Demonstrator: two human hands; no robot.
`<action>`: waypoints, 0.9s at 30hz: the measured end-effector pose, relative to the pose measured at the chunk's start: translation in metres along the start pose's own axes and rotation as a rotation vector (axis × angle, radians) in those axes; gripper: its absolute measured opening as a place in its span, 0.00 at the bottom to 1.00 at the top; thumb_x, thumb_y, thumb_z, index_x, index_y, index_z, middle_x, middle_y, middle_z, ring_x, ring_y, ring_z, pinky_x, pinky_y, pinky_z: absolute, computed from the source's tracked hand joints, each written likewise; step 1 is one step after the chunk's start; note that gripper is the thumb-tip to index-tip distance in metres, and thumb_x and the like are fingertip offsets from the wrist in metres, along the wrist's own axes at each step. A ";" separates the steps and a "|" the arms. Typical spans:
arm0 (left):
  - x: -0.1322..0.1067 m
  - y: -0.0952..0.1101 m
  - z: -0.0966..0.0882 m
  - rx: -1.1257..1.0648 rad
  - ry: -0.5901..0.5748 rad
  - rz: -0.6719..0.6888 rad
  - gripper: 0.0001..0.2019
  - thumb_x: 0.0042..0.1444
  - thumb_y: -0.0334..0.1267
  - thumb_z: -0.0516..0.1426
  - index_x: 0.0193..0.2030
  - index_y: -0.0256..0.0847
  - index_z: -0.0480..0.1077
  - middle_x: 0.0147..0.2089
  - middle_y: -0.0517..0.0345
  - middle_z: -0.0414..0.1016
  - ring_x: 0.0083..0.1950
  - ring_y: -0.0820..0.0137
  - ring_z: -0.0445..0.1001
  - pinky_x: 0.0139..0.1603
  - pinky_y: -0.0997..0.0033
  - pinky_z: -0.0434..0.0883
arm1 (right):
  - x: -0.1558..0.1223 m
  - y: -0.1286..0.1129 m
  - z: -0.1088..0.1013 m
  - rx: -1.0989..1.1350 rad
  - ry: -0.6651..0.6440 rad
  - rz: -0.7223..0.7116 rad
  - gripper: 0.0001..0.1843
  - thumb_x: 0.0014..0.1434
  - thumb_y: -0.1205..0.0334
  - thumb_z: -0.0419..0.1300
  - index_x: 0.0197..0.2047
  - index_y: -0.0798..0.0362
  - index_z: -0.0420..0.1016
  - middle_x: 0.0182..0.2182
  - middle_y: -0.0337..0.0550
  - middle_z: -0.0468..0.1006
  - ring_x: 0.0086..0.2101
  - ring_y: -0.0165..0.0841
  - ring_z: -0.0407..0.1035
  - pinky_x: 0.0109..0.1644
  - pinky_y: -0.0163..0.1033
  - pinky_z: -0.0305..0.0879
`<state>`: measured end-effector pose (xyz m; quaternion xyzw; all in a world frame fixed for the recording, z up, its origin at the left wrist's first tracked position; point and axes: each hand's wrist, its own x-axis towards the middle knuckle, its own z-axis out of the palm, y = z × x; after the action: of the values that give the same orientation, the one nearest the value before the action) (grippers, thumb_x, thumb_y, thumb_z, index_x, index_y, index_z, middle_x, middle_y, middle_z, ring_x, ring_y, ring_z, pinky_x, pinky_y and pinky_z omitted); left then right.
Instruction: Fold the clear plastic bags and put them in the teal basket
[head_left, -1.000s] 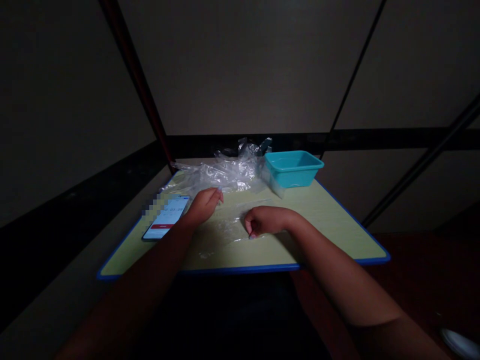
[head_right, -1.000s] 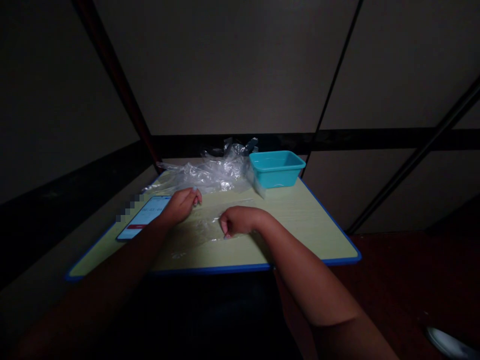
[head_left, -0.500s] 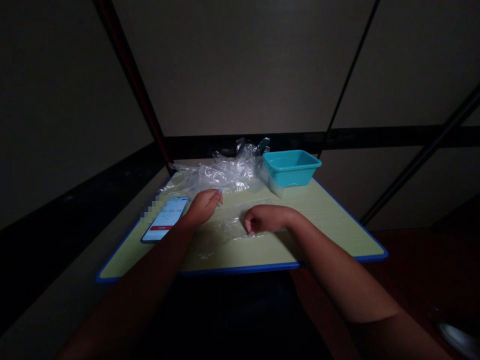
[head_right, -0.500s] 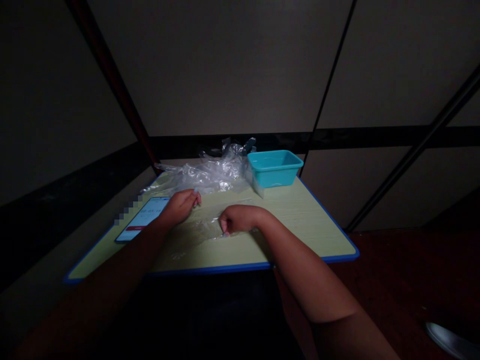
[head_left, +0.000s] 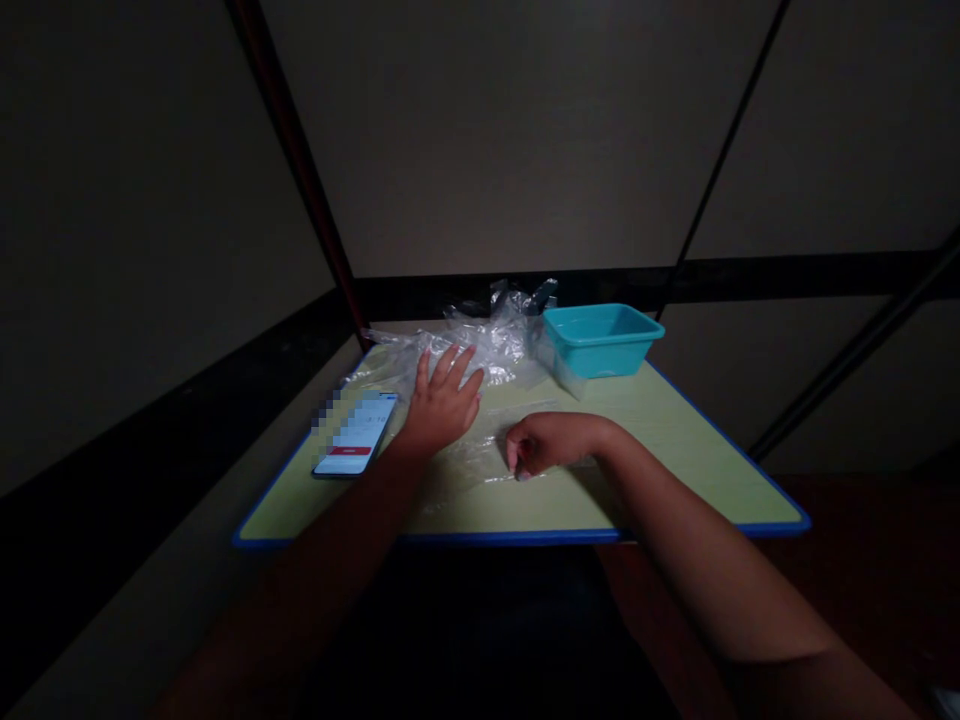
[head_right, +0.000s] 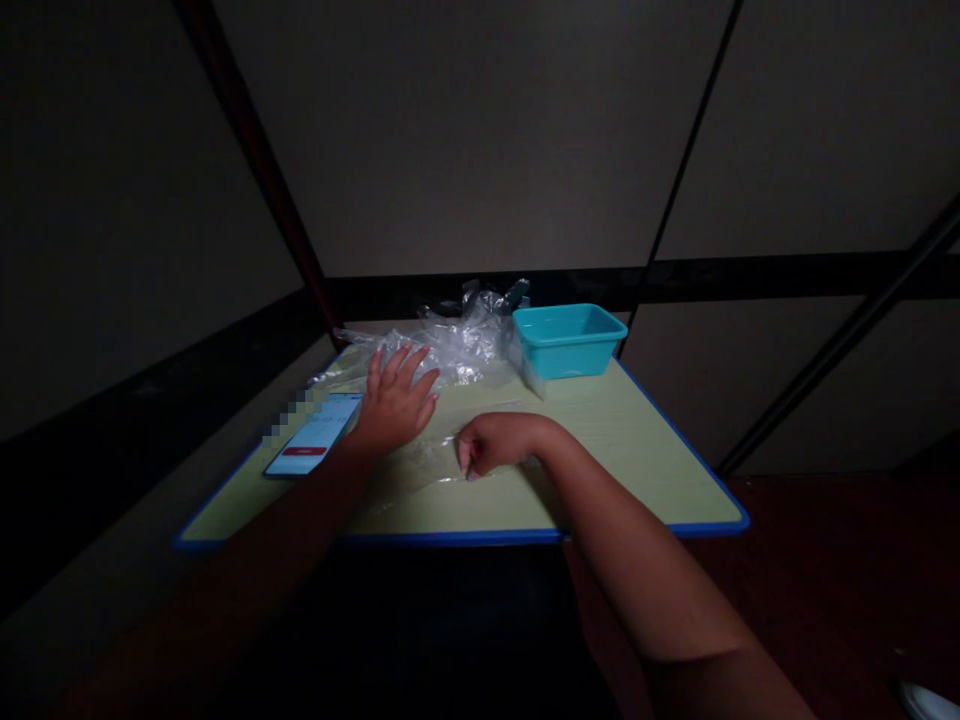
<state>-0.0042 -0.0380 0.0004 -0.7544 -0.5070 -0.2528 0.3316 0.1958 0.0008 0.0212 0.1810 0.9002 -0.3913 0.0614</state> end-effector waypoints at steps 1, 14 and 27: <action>-0.001 0.000 0.001 0.011 0.002 0.004 0.17 0.56 0.37 0.52 0.52 0.41 0.68 0.64 0.47 0.58 0.66 0.54 0.51 0.65 0.43 0.39 | 0.000 0.000 0.000 -0.011 0.006 0.016 0.10 0.46 0.70 0.62 0.35 0.59 0.75 0.24 0.35 0.72 0.26 0.25 0.64 0.30 0.30 0.57; 0.000 0.002 0.003 0.040 -0.128 -0.080 0.19 0.57 0.38 0.51 0.56 0.42 0.66 0.68 0.46 0.50 0.69 0.54 0.43 0.65 0.40 0.33 | 0.005 0.002 0.002 -0.193 0.087 0.146 0.07 0.46 0.69 0.60 0.32 0.58 0.76 0.28 0.41 0.76 0.28 0.29 0.66 0.31 0.31 0.59; 0.004 0.004 -0.004 0.008 -0.189 -0.127 0.26 0.57 0.43 0.52 0.63 0.45 0.57 0.70 0.49 0.42 0.70 0.53 0.38 0.63 0.38 0.28 | 0.003 0.001 0.001 -0.150 0.066 0.079 0.08 0.47 0.71 0.59 0.33 0.59 0.76 0.28 0.40 0.76 0.28 0.28 0.66 0.32 0.31 0.59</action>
<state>0.0006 -0.0391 0.0048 -0.7397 -0.5840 -0.1988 0.2687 0.1937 0.0014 0.0185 0.2241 0.9206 -0.3140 0.0605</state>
